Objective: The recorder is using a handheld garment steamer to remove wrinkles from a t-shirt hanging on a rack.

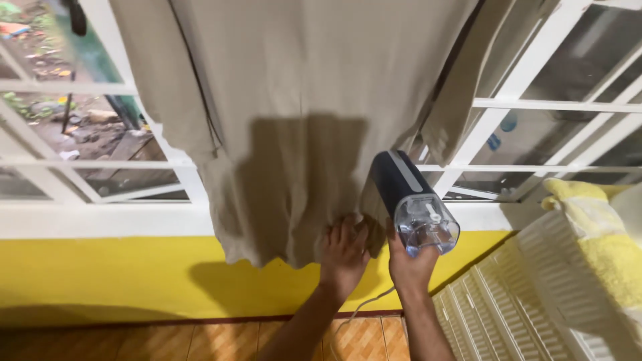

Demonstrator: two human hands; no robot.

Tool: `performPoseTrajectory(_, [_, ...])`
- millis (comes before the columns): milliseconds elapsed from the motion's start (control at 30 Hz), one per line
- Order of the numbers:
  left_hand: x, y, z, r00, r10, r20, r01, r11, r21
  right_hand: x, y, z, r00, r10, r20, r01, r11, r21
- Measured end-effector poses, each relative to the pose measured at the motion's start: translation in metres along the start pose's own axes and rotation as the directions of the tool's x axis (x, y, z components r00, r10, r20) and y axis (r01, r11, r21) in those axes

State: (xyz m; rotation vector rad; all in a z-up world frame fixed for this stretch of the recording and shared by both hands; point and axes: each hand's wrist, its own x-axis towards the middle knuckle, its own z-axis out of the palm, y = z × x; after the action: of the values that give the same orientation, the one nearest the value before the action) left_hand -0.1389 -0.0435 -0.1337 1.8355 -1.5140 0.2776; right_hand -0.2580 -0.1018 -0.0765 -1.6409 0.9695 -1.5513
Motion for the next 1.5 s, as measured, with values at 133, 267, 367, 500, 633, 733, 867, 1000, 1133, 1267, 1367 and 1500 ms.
performPoseTrajectory(133, [-0.014,0.001,0.024,0.988,0.070,-0.140,-0.059,0.995,0.078,0.007,0.024,-0.022,0.982,0.178,0.063,-0.174,0.982,-0.070])
performPoseTrajectory(267, [-0.024,0.005,0.035,0.984,0.103,-0.147,-0.098,0.994,0.042,0.017,0.019,-0.027,0.997,-0.014,0.076,0.019,0.998,-0.061])
performPoseTrajectory(367, [-0.033,0.002,0.053,0.977,0.182,-0.114,-0.170,0.980,0.105,0.014,0.051,-0.028,0.993,-0.042,0.108,0.044,0.999,-0.017])
performPoseTrajectory(500, [-0.036,-0.008,0.071,0.965,0.261,-0.014,-0.257,0.958,0.125,-0.002,0.089,-0.035,0.980,0.082,0.180,-0.041,0.974,-0.224])
performPoseTrajectory(633, [-0.036,-0.006,0.068,0.950,0.299,-0.091,-0.284,0.947,0.149,-0.013,0.068,-0.034,0.983,0.099,0.155,-0.064,0.974,-0.217])
performPoseTrajectory(733, [-0.034,0.006,0.042,0.956,0.272,-0.110,-0.248,0.950,0.189,-0.017,0.041,-0.035,0.999,0.051,0.014,-0.050,0.995,-0.082])
performPoseTrajectory(867, [-0.037,0.023,0.014,0.973,0.202,-0.114,-0.209,0.976,-0.056,-0.022,0.042,-0.040,0.991,0.131,0.029,-0.132,0.990,0.040])
performPoseTrajectory(1000, [-0.050,0.050,0.012,0.949,-0.300,0.099,0.273,0.622,-0.733,-0.040,0.073,-0.042,0.974,0.216,0.068,-0.219,0.975,0.045])
performPoseTrajectory(1133, [-0.055,0.053,-0.003,0.942,-0.226,0.246,0.329,0.499,-0.802,-0.050,0.065,-0.030,0.982,0.101,0.162,-0.107,0.994,0.030])
performPoseTrajectory(1267, [-0.067,0.044,-0.012,0.834,-0.220,0.506,0.551,0.380,-0.743,-0.058,0.056,-0.018,0.981,-0.043,0.187,0.066,0.991,-0.118])
performPoseTrajectory(1367, [-0.064,0.039,-0.027,0.747,-0.128,0.652,0.659,0.269,-0.702,-0.059,0.053,-0.010,0.965,0.181,0.189,-0.210,0.967,0.147])
performPoseTrajectory(1500, [-0.051,0.041,-0.043,0.743,-0.115,0.659,0.638,0.417,-0.647,-0.053,0.074,-0.005,0.877,0.355,0.325,-0.466,0.794,0.390])
